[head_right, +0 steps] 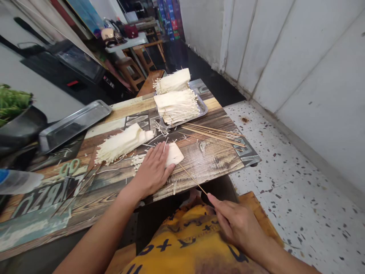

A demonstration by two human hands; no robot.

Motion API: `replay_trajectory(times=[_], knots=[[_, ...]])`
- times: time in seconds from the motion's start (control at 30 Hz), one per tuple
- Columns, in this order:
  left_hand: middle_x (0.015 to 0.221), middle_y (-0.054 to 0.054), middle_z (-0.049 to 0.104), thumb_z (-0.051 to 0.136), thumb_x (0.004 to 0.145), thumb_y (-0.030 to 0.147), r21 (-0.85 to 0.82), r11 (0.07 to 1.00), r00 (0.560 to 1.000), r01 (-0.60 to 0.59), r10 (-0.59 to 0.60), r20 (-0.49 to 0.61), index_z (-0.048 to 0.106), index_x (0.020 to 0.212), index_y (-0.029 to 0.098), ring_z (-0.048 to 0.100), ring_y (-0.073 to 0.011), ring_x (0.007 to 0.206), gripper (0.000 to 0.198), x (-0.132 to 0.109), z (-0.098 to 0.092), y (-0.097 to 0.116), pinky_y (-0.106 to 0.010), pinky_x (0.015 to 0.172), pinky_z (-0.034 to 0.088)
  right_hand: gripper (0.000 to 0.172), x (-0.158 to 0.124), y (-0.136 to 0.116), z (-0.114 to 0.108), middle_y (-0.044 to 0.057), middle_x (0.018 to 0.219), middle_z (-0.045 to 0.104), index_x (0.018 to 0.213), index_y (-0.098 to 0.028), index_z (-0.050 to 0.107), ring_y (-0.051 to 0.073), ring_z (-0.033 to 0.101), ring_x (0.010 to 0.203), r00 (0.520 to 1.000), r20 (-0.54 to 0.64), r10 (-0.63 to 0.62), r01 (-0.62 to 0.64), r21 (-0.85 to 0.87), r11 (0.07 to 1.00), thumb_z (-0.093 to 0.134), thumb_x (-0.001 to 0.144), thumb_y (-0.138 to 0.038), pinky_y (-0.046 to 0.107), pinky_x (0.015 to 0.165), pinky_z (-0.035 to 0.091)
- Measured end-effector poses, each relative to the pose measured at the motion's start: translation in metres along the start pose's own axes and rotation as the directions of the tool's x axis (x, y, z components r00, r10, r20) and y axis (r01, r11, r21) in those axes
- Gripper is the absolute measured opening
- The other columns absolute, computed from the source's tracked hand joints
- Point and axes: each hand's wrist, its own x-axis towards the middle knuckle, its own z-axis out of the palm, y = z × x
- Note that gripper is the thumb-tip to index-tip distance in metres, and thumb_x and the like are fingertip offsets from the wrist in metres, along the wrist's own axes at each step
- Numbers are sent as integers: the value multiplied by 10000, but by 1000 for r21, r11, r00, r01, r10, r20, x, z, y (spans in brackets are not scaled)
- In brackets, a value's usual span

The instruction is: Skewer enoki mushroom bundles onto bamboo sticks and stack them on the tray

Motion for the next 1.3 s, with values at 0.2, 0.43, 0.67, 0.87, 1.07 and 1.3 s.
replay_trajectory(times=[0.2, 0.43, 0.67, 0.87, 1.07, 1.3], knots=[[1535, -219, 273, 266, 959, 453, -27, 1000, 999, -5, 4, -35, 234, 1460, 14, 195, -300, 1444, 666, 0, 2, 0, -482, 1173, 175, 556, 0, -2, -2, -1, 777, 700, 1437, -238, 393, 97, 631, 619, 1000, 7, -2, 2, -18, 1000, 401, 907, -72, 188, 592, 524], [1535, -221, 270, 258, 959, 461, -33, 999, 999, -6, 4, -33, 231, 1461, 15, 193, -303, 1445, 672, -1, 3, -1, -486, 1173, 173, 563, -1, -1, 2, 3, 801, 712, 1439, -242, 393, 99, 645, 633, 1000, -3, 15, -15, 3, 1000, 404, 903, -71, 185, 609, 538], [1535, -224, 267, 251, 960, 465, -28, 1000, 1000, -6, 5, -27, 240, 1459, 6, 192, -305, 1445, 678, -1, 3, -1, -483, 1173, 171, 560, -1, -2, -1, 9, 820, 715, 1445, -243, 380, 103, 656, 670, 1000, 13, 21, -21, 17, 1000, 401, 911, -75, 194, 638, 544], [1533, -226, 270, 258, 958, 460, -36, 999, 999, -4, 3, -35, 229, 1463, 7, 199, -304, 1443, 678, -1, 3, -1, -485, 1171, 178, 581, 0, -2, 2, 7, 835, 725, 1450, -265, 371, 102, 663, 670, 999, 8, 35, -35, 9, 999, 398, 902, -72, 193, 604, 535], [1530, -222, 281, 261, 956, 472, -52, 999, 998, -14, 11, -60, 211, 1471, 34, 207, -301, 1441, 678, -1, 6, -3, -493, 1166, 183, 573, 1, -3, 3, 22, 896, 730, 1451, -256, 369, 115, 672, 704, 1000, 3, 22, -22, 14, 1000, 401, 907, -82, 212, 617, 537], [1529, -216, 288, 259, 956, 471, -27, 1000, 999, -7, 6, -50, 233, 1464, 27, 214, -299, 1439, 675, -1, 4, -2, -482, 1170, 184, 543, -1, -5, 0, 3, 774, 694, 1440, -244, 373, 107, 633, 615, 1000, 2, 2, -2, -26, 1000, 391, 922, -80, 200, 545, 496]])
